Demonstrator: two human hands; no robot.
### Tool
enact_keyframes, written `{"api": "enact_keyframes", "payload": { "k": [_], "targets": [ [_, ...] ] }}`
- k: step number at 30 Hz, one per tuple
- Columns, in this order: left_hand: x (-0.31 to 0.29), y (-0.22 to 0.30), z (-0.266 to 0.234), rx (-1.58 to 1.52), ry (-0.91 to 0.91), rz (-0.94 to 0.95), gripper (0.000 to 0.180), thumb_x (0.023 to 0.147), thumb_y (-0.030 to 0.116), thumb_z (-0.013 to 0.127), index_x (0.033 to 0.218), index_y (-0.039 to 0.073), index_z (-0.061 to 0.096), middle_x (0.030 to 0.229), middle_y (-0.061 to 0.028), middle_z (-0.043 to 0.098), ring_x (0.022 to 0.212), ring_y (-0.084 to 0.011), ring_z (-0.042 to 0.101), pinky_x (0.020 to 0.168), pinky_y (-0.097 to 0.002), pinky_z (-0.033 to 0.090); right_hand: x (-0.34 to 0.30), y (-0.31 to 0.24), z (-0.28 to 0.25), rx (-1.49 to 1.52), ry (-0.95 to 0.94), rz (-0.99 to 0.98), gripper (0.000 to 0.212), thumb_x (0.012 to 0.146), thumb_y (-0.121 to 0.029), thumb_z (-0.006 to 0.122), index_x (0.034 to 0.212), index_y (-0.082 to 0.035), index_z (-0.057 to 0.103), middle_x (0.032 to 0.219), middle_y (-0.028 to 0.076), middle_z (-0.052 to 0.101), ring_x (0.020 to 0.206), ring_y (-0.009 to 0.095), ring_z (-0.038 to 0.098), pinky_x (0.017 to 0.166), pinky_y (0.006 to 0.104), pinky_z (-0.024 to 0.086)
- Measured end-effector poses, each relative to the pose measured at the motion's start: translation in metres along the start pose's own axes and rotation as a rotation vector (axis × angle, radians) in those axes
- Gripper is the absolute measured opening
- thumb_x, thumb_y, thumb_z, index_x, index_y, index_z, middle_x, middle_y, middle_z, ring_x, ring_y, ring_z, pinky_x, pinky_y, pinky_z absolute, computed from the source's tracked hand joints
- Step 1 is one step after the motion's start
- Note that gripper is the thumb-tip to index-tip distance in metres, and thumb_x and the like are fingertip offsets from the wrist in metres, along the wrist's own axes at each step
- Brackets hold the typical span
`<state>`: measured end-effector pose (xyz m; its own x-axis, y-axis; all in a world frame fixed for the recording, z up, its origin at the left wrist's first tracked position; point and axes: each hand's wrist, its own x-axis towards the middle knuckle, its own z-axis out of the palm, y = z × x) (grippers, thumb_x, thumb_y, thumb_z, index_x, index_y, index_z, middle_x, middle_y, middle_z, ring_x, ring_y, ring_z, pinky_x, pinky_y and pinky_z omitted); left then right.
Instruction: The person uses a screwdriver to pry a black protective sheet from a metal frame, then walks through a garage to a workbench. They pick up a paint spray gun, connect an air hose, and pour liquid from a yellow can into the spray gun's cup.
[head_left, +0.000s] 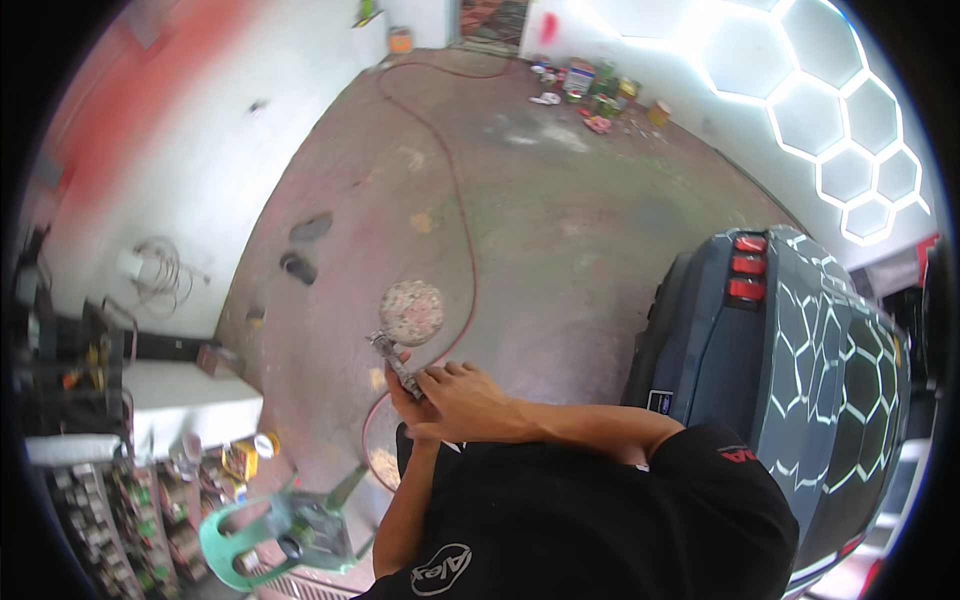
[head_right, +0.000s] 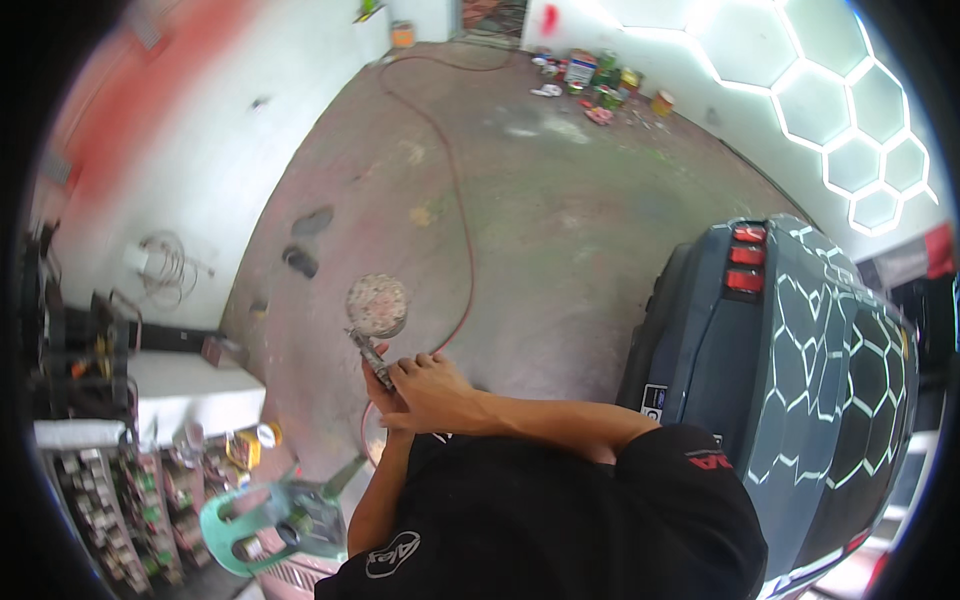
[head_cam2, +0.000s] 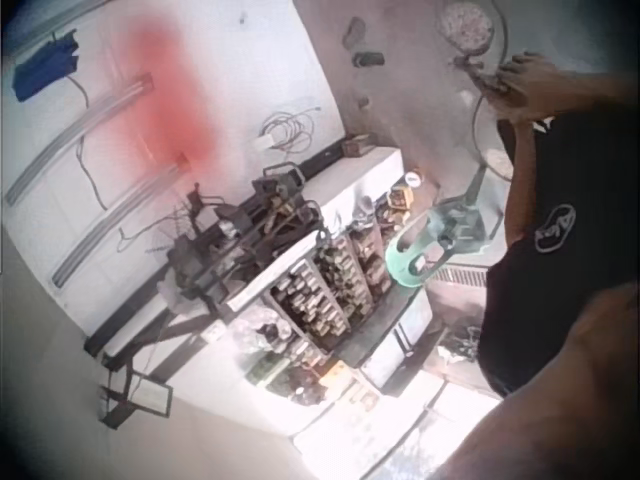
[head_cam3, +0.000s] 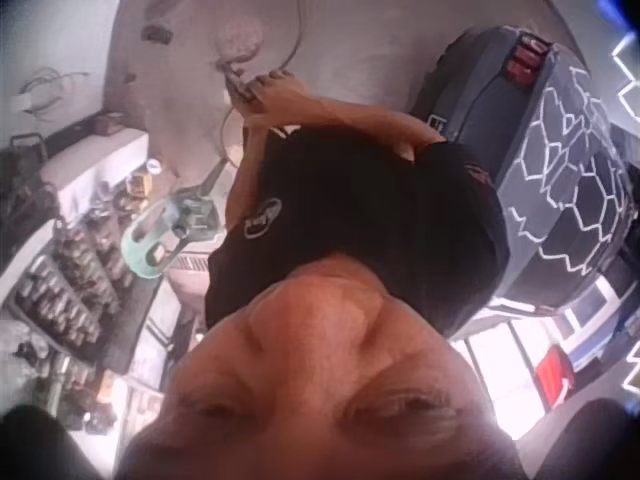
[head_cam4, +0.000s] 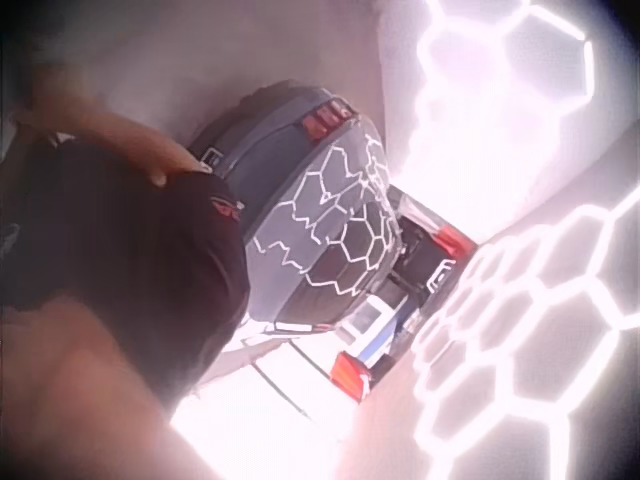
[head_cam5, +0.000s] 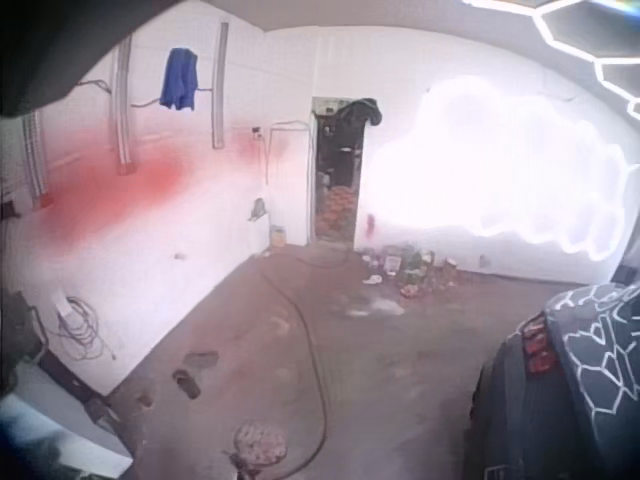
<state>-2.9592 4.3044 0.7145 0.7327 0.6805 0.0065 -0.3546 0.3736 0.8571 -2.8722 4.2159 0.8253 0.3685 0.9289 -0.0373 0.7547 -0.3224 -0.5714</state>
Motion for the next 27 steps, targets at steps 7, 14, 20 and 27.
{"api": "enact_keyframes", "payload": {
  "k": [7, 14, 20, 27],
  "targets": [
    [0.102, -0.062, 0.114, 0.426, -0.144, -0.044, 0.026, 0.105, 0.015, 0.063, 0.126, 0.0, 0.062, 0.094, -0.0018, 0.064, 0.069, -0.0065, 0.057, 0.061, -0.0236, 0.048, -0.017, 0.097, -0.167, -0.22, 0.772, 0.123, 0.076, 0.079, -0.05, 0.086, 0.131, -0.001, 0.06, 0.131, 0.018, 0.062, 0.118, 0.037, 0.06, 0.1, 0.0472, 0.048],
    [0.224, -0.137, 0.184, 0.542, -0.557, -0.061, 0.043, 0.1, 0.008, 0.063, 0.141, -0.002, 0.056, 0.11, -0.0082, 0.069, 0.079, -0.0091, 0.061, 0.07, -0.0246, 0.05, 0.051, 0.201, -0.226, -0.196, 0.803, 0.484, 0.089, 0.077, -0.054, 0.086, 0.14, 0.001, 0.056, 0.14, 0.02, 0.057, 0.125, 0.039, 0.056, 0.104, 0.0472, 0.048],
    [0.317, -0.129, 0.257, 0.46, -0.724, -0.141, 0.06, 0.086, -0.007, 0.055, 0.146, -0.004, 0.053, 0.119, -0.0153, 0.069, 0.106, -0.0186, 0.066, 0.093, -0.0325, 0.052, 0.093, 0.269, -0.287, -0.095, 0.919, 0.553, 0.068, 0.075, -0.035, 0.088, 0.127, 0.001, 0.063, 0.124, 0.017, 0.067, 0.11, 0.034, 0.068, 0.102, 0.0442, 0.054],
    [0.422, -0.185, 0.304, 0.478, -0.843, -0.181, 0.06, 0.084, -0.007, 0.054, 0.144, -0.007, 0.053, 0.122, -0.017, 0.069, 0.114, -0.0217, 0.068, 0.098, -0.0321, 0.051, 0.122, 0.372, -0.375, 0.143, 0.821, 0.104, 0.059, 0.075, -0.027, 0.08, 0.124, 0.002, 0.063, 0.123, 0.018, 0.068, 0.124, 0.034, 0.065, 0.121, 0.0555, 0.035]
  ]
}}
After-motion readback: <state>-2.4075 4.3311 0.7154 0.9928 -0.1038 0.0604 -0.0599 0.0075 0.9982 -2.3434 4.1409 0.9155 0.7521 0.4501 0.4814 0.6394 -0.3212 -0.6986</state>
